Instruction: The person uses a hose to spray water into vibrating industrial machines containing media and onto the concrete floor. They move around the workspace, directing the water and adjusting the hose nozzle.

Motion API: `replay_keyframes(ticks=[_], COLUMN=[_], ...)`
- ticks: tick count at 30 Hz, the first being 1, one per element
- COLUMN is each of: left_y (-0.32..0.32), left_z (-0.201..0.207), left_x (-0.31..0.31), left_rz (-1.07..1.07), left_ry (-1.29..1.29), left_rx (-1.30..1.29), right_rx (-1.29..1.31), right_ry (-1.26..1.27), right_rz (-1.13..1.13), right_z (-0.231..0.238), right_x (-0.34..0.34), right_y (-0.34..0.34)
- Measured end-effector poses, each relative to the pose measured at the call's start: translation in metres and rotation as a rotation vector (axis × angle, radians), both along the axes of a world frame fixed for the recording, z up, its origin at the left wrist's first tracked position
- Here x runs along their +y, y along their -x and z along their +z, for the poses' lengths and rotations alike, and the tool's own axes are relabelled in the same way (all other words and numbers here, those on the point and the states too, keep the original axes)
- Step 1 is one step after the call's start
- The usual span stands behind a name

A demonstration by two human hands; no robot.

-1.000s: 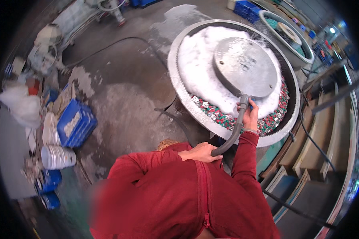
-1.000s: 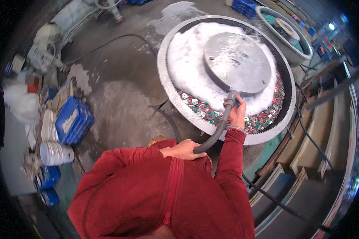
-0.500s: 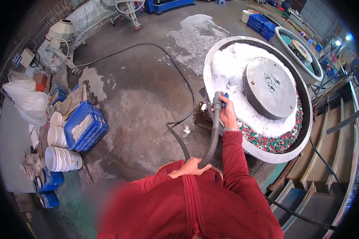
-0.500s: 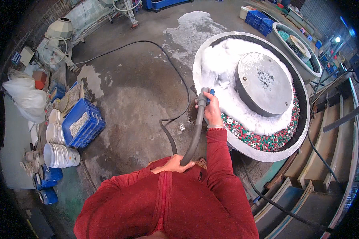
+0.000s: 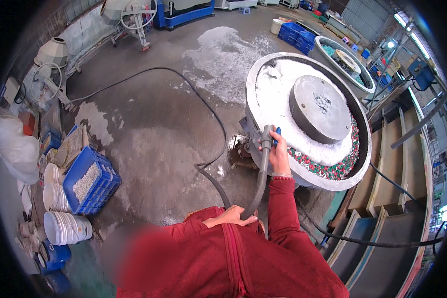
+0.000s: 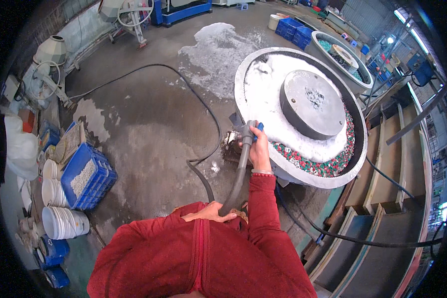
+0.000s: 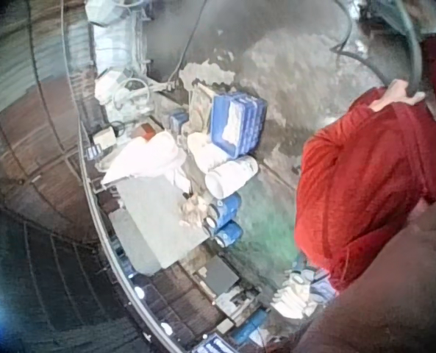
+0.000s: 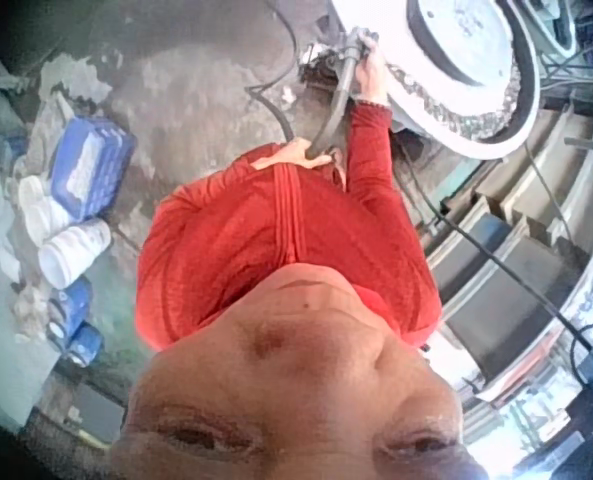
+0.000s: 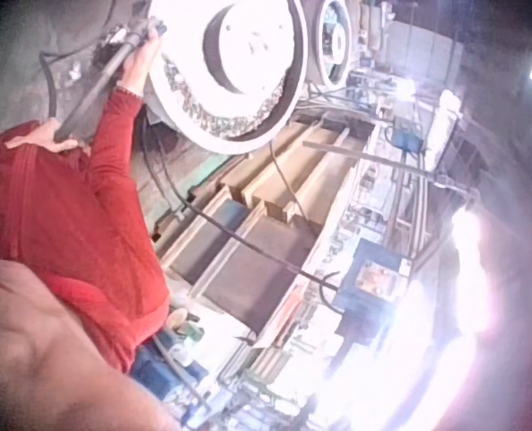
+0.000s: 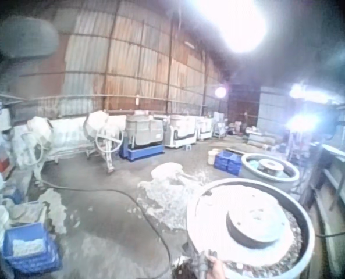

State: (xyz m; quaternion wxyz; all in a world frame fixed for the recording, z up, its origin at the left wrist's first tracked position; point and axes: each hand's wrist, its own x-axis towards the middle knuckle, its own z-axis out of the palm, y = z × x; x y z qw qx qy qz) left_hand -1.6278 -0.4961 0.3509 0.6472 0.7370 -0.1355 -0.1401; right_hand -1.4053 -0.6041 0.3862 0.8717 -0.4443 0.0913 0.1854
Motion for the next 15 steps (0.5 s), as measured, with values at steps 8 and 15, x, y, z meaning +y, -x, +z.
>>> replay_keyframes(ticks=[8,15], left_y=[-0.002,-0.002], left_z=[-0.027,-0.027], left_x=[0.011,0.015], left_rz=[0.042,0.041], left_ry=[-0.165,-0.157], left_rx=[-0.055,-0.04], right_rx=[-0.022,-0.092], right_ry=[0.024,0.058], right_rz=[0.044,0.065], right_z=[-0.017,-0.005], right_x=[-0.005,0.006], right_y=[-0.004,-0.012])
